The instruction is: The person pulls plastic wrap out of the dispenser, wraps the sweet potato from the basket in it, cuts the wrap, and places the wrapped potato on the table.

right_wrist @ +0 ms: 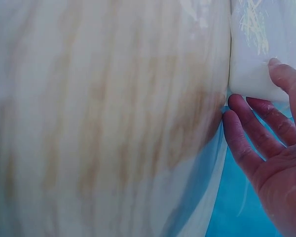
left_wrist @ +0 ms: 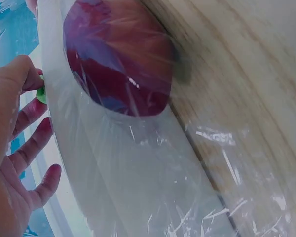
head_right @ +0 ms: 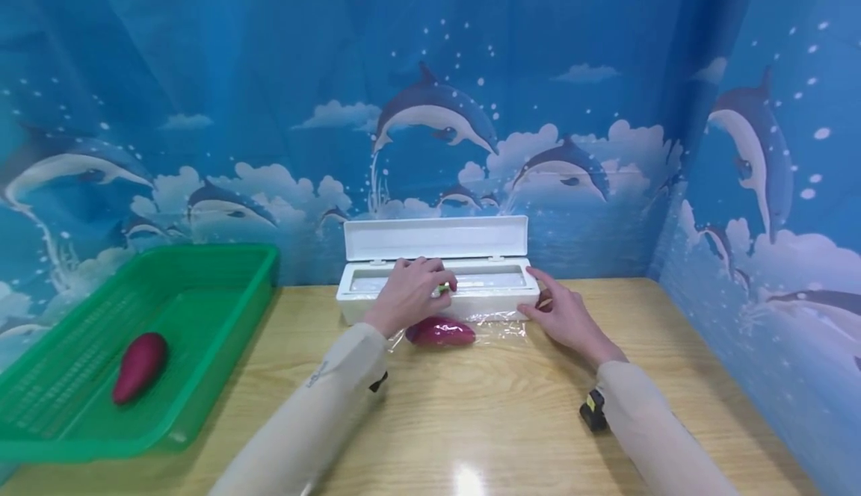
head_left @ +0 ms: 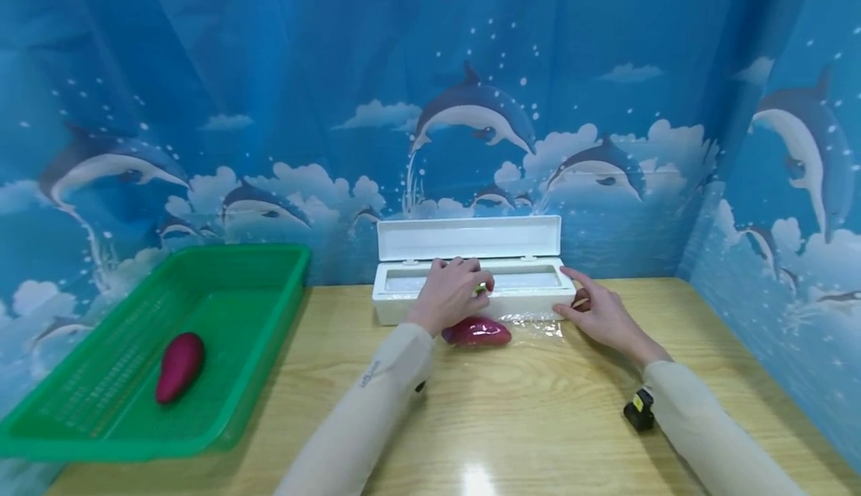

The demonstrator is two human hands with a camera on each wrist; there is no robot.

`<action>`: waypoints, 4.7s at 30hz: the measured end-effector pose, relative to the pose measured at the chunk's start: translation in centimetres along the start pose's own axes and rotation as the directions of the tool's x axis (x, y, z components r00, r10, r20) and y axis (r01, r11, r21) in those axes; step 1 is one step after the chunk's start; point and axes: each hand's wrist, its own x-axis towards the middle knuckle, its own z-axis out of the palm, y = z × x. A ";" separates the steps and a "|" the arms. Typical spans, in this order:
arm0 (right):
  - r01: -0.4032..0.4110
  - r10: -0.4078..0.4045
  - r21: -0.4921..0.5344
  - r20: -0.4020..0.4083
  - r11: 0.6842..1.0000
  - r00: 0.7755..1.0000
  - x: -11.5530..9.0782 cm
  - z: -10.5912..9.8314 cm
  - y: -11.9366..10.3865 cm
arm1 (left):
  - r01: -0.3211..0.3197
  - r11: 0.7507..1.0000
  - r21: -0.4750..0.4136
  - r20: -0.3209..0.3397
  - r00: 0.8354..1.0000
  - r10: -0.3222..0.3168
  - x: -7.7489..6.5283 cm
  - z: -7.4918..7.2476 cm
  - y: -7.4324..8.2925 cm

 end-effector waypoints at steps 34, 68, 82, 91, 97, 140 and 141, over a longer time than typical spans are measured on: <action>-0.027 0.027 0.009 0.019 1.000 0.999 0.0 0.4 -0.3 | 0.017 0.999 -0.033 0.068 0.998 -0.015 -2.3 -1.5 -2.8; -0.026 0.025 0.021 0.016 0.999 1.000 0.1 0.3 0.0 | 0.109 0.990 -0.084 0.120 0.988 -0.098 -7.3 -3.7 -8.8; -0.019 0.019 0.010 -0.005 1.000 1.000 -0.1 0.2 0.1 | 0.186 0.979 -0.085 0.169 0.971 -0.170 -8.2 -4.0 -9.7; -0.032 0.032 0.011 0.003 0.999 0.999 -0.2 0.0 0.0 | 0.201 0.978 -0.060 0.191 0.964 -0.186 -8.2 -4.3 -9.7; -0.034 0.034 0.007 0.002 0.999 0.999 -0.2 0.0 -0.1 | 0.187 0.980 -0.062 0.174 0.969 -0.174 -8.3 -4.2 -9.9; 0.010 -0.007 -0.020 0.180 1.000 0.984 -1.6 -0.9 -0.3 | 0.014 0.988 -0.155 0.044 0.999 -0.008 -12.3 -2.5 -6.3; 0.016 -0.011 -0.031 0.178 0.999 0.984 -1.6 -0.9 -0.3 | 0.039 0.983 -0.177 0.035 0.999 -0.033 -12.3 -2.6 -6.3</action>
